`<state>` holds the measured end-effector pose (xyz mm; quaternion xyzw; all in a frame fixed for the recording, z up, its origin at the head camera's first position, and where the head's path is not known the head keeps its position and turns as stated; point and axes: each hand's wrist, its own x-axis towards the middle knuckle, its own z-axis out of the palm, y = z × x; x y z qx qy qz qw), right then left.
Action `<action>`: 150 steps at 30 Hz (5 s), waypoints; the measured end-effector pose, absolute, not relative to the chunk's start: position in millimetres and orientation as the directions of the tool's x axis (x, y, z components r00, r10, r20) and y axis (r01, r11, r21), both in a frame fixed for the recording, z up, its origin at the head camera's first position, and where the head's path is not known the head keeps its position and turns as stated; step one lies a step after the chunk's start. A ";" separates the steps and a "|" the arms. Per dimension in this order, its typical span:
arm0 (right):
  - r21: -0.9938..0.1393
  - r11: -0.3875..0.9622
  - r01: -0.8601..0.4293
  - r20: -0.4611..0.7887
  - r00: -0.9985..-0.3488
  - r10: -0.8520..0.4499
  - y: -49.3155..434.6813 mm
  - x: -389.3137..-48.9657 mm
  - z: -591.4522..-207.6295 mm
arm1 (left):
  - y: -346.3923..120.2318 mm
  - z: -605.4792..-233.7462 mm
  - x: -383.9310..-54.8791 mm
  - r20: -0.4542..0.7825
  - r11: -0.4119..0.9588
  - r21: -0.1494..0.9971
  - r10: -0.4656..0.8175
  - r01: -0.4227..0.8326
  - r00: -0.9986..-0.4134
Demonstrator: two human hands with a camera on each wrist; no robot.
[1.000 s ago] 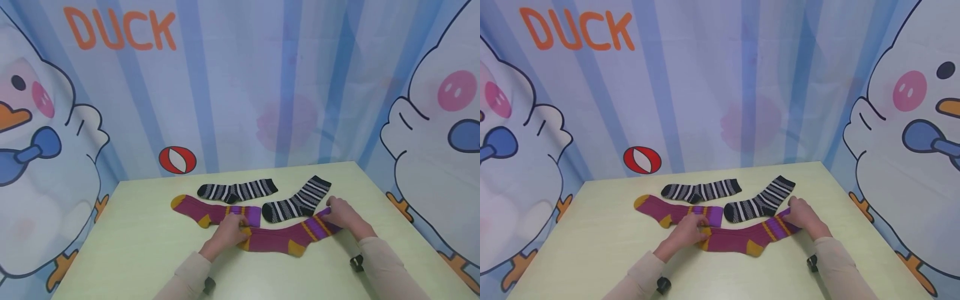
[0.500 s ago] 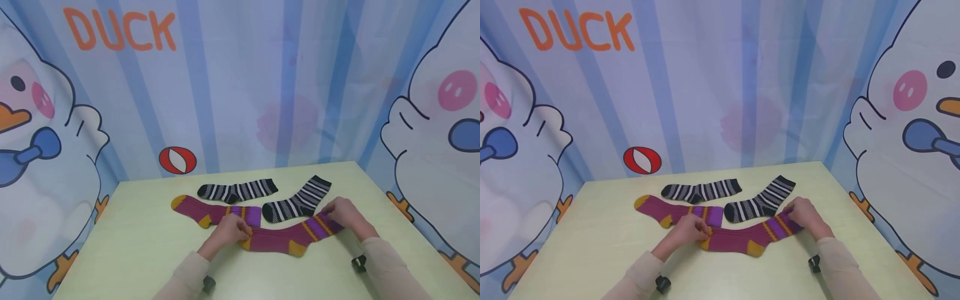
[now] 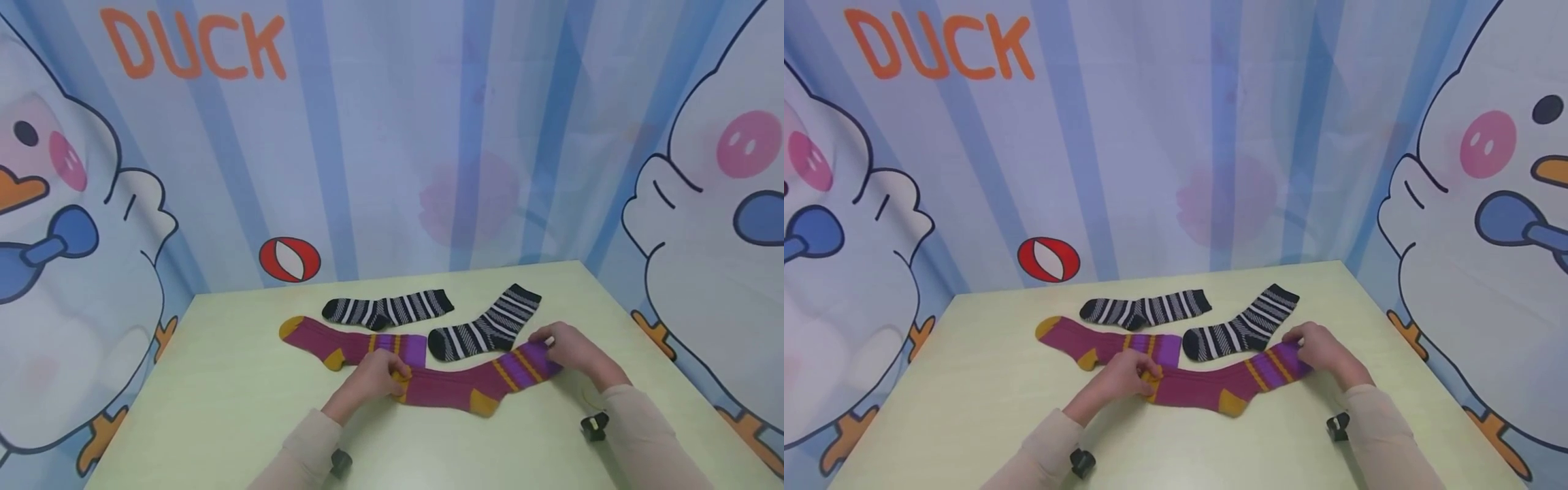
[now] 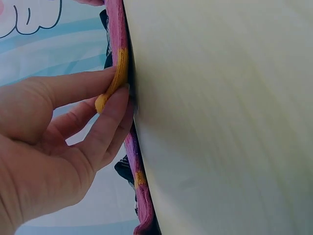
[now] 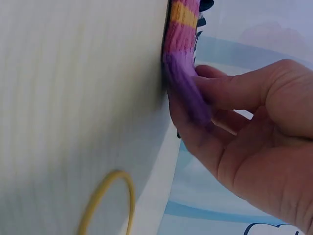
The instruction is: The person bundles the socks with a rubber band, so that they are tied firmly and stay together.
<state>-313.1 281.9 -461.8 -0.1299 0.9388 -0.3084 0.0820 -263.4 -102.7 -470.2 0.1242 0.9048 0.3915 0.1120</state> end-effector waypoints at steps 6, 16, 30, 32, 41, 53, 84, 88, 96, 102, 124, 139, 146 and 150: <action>-0.660 0.732 -0.170 -0.106 -0.943 -0.315 287.2 -314.1 -465.0 | -103.2 -470.3 -264.9 -0.104 0.672 0.728 0.306 0.137 -0.946; -0.651 0.746 -0.139 -0.141 -0.944 -0.299 287.7 -313.7 -465.0 | -104.4 -470.0 -264.5 -0.105 0.662 0.737 0.307 0.133 -0.946; -0.676 0.734 -0.066 -0.249 -0.917 -0.312 288.5 -303.0 -456.3 | -122.3 -451.4 -259.6 -0.111 0.610 0.783 0.331 0.123 -0.937; -0.701 0.710 -0.060 -0.256 -0.909 -0.330 287.2 -300.7 -454.8 | -126.6 -449.0 -258.6 -0.109 0.599 0.792 0.332 0.120 -0.937; -0.795 0.601 -0.082 -0.220 -0.885 -0.411 274.1 -288.1 -450.4 | -149.7 -449.4 -256.9 -0.125 0.522 0.848 0.366 0.092 -0.922; -0.855 0.514 -0.072 -0.203 -0.865 -0.459 252.8 -276.6 -450.1 | -174.4 -438.8 -252.3 -0.132 0.517 0.853 0.348 0.073 -0.928; -0.892 0.433 -0.130 -0.158 -0.808 -0.568 206.9 -263.6 -454.3 | -250.5 -434.8 -241.5 -0.208 0.504 0.861 0.469 0.067 -0.858; -0.880 0.454 -0.142 -0.159 -0.812 -0.562 203.7 -261.7 -456.2 | -250.7 -440.9 -241.9 -0.224 0.497 0.867 0.461 0.041 -0.859; -0.843 0.507 -0.180 -0.158 -0.819 -0.552 197.9 -260.9 -459.9 | -246.8 -448.0 -243.2 -0.242 0.508 0.861 0.406 -0.003 -0.881; -0.823 0.541 -0.172 -0.158 -0.846 -0.510 194.2 -260.5 -464.4 | -245.0 -450.2 -245.2 -0.252 0.519 0.855 0.391 -0.014 -0.885; -0.781 0.616 -0.102 -0.209 -0.887 -0.412 196.4 -263.4 -474.9 | -228.3 -452.8 -240.6 -0.301 0.684 0.727 0.225 -0.070 -0.927; -0.744 0.663 -0.087 -0.225 -0.901 -0.371 192.3 -263.5 -471.5 | -226.1 -451.9 -240.7 -0.317 0.738 0.670 0.192 -0.076 -0.929; -0.727 0.678 -0.111 -0.212 -0.903 -0.375 190.5 -260.5 -469.7 | -224.2 -453.6 -240.5 -0.307 0.771 0.634 0.185 -0.056 -0.933; -0.712 0.681 -0.171 -0.178 -0.894 -0.412 192.7 -260.9 -467.7 | -223.5 -452.4 -241.4 -0.313 0.782 0.620 0.166 -0.068 -0.935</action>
